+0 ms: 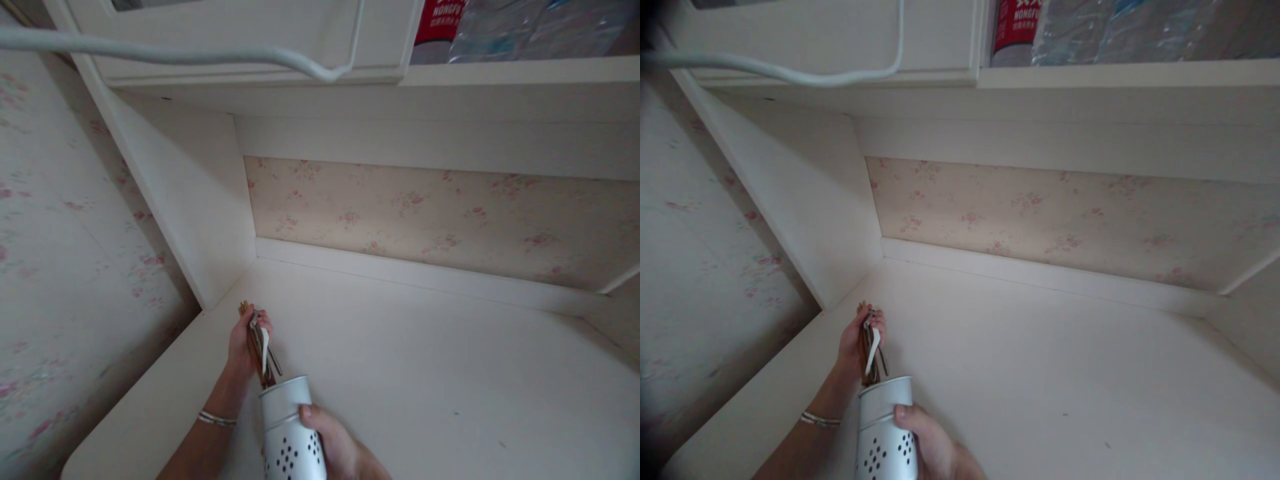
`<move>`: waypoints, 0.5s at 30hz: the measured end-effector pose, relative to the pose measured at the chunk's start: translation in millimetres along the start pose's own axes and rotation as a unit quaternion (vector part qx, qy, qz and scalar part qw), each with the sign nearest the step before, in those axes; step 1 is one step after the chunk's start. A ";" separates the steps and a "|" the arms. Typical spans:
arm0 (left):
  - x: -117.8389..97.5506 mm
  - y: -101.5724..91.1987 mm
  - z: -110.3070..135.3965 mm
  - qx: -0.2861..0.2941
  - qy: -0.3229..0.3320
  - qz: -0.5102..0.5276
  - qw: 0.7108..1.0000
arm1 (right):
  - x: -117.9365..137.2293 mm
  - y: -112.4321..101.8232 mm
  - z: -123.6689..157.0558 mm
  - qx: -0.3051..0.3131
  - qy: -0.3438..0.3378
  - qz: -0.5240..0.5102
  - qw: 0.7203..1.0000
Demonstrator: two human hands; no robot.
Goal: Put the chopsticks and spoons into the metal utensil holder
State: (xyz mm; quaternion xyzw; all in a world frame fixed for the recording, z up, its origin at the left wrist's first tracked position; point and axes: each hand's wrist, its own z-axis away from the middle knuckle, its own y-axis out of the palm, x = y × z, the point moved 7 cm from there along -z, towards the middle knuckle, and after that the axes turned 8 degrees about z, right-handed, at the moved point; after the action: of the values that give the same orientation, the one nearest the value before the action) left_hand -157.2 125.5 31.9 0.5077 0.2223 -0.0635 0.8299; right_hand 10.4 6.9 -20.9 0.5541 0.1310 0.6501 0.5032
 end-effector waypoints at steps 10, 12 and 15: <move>-59.5 49.4 -72.9 -0.024 0.130 -0.343 0.930 | 20.7 9.9 3.0 0.030 -0.079 0.039 0.996; -60.6 59.2 -92.5 -0.025 0.141 -0.450 0.882 | 26.0 13.1 1.3 0.038 -0.090 0.043 0.994; -58.7 65.6 -115.4 -0.028 0.168 -0.591 0.788 | 27.3 12.2 -7.1 0.050 -0.101 0.049 0.992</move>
State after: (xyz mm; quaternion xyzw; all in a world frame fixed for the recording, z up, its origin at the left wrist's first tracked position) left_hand -223.0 250.2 66.3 0.2563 0.6167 -0.4490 0.5937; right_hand 1.4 25.8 1.6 0.6474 0.0847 0.6070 0.4531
